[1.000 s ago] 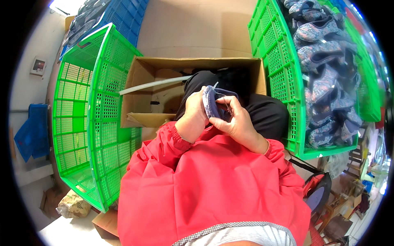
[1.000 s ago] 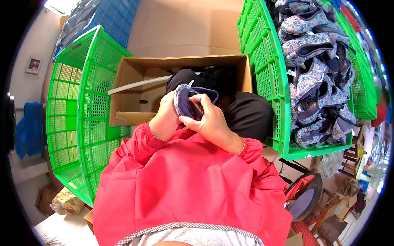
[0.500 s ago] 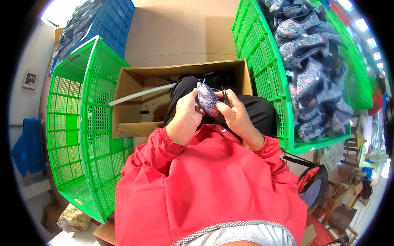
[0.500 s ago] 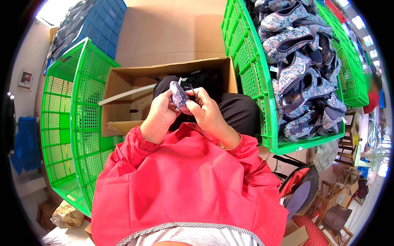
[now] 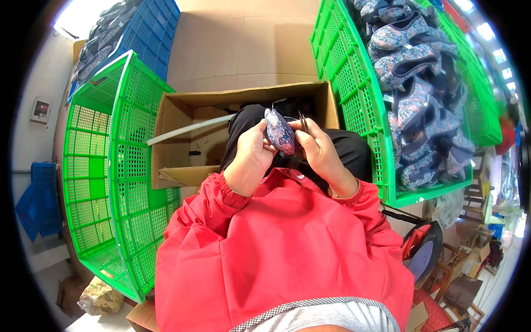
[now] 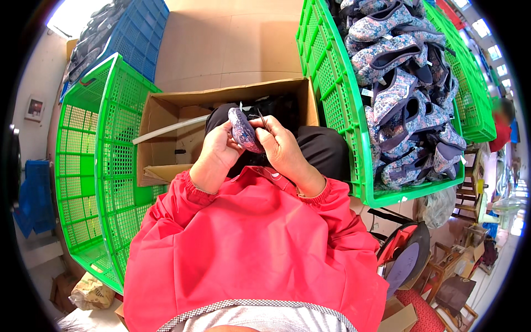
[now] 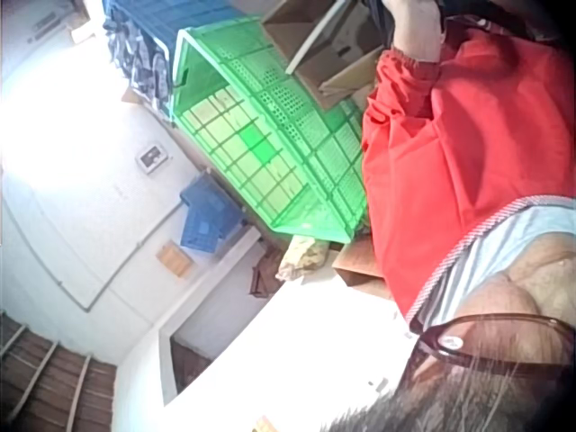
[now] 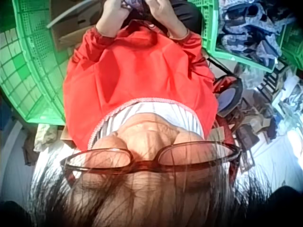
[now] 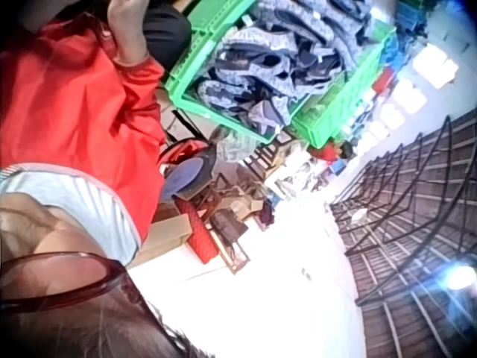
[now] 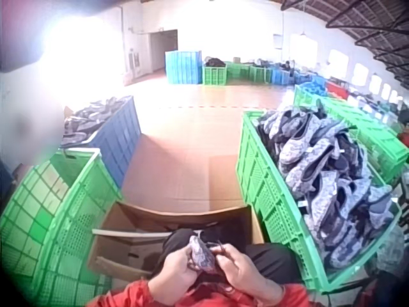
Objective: The person sits on the floor and uses a small blade to trim loose threads and excess material from the edges of patterned slippers. They handle the slippers one at a time, picking them from a green crate, trimming them, and placing them into a cardboard box.
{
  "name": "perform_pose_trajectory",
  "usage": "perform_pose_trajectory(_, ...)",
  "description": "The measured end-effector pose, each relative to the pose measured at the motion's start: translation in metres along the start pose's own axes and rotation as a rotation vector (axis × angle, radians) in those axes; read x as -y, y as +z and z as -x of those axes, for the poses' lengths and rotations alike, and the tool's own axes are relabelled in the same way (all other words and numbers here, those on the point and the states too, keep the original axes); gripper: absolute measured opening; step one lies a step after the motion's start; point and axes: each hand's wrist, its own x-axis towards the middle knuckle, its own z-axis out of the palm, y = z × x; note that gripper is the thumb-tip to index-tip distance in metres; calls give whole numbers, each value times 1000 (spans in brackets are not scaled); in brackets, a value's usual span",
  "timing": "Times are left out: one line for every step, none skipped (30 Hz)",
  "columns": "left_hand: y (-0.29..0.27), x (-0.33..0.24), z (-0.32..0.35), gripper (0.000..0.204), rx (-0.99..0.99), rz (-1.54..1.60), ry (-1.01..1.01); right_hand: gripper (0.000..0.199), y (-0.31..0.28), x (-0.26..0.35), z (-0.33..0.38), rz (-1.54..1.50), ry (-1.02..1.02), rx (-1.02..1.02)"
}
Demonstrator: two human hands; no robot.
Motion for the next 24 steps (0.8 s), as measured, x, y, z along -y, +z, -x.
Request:
perform_pose_trajectory(-3,1,-4,19,-8,-3,1,27,0,1,0,13,-10,-1)
perform_pose_trajectory(-5,2,-8,19,4,-4,5,27,1,1,0,26,-20,-2)
perform_pose_trajectory(-7,2,-11,19,16,-4,9,27,0,0,0,32,-22,-4)
perform_pose_trajectory(-8,3,-13,19,27,-4,12,27,-1,-2,-1,37,-24,-6)
perform_pose_trajectory(-5,2,-10,18,13,-1,9,27,-2,-4,-1,44,-26,-9)
perform_pose_trajectory(0,2,-5,18,-1,1,6,29,-4,-3,-2,56,-13,-14)
perform_pose_trajectory(3,2,-2,18,-14,3,3,32,-6,-3,-3,69,1,-19)
perform_pose_trajectory(0,5,-7,17,-8,-7,18,35,-8,-3,-4,81,13,-21)
perform_pose_trajectory(-5,10,-14,17,0,-19,33,39,-10,0,-5,146,15,-18)
perform_pose_trajectory(-9,14,-18,16,7,-30,47,43,-12,4,-7,212,17,-17)
perform_pose_trajectory(4,17,0,15,-19,-34,78,48,-13,9,-7,275,21,-15)
perform_pose_trajectory(-5,25,-13,13,89,-52,123,50,-15,15,-6,409,27,6)
perform_pose_trajectory(-2,32,-9,14,78,-46,169,52,-17,23,-5,543,33,26)
perform_pose_trajectory(5,39,-3,15,69,-38,213,54,-18,32,-4,680,40,45)
perform_pose_trajectory(1,45,-10,18,60,-67,244,48,-16,39,-2,772,24,10)
perform_pose_trajectory(1,49,-9,18,55,-97,248,45,-17,36,0,797,20,-13)
perform_pose_trajectory(-1,52,-8,19,50,-143,258,43,-19,30,4,822,16,-38)
perform_pose_trajectory(-4,55,-7,21,44,-189,269,40,-20,23,7,847,12,-62)
perform_pose_trajectory(-9,56,-3,22,62,-214,234,35,-19,15,12,849,-12,-95)
perform_pose_trajectory(-16,54,0,24,81,-238,196,34,-18,7,17,809,-11,-95)
perform_pose_trajectory(-25,49,3,25,93,-267,163,33,-15,-1,21,749,-36,-85)
perform_pose_trajectory(-33,42,4,23,162,-261,114,32,-10,-8,25,690,-61,-74)
perform_pose_trajectory(-42,34,6,21,230,-256,60,32,-5,-13,28,600,-11,-39)
perform_pose_trajectory(-51,25,7,20,298,-249,9,33,-1,-23,30,569,-4,-21)
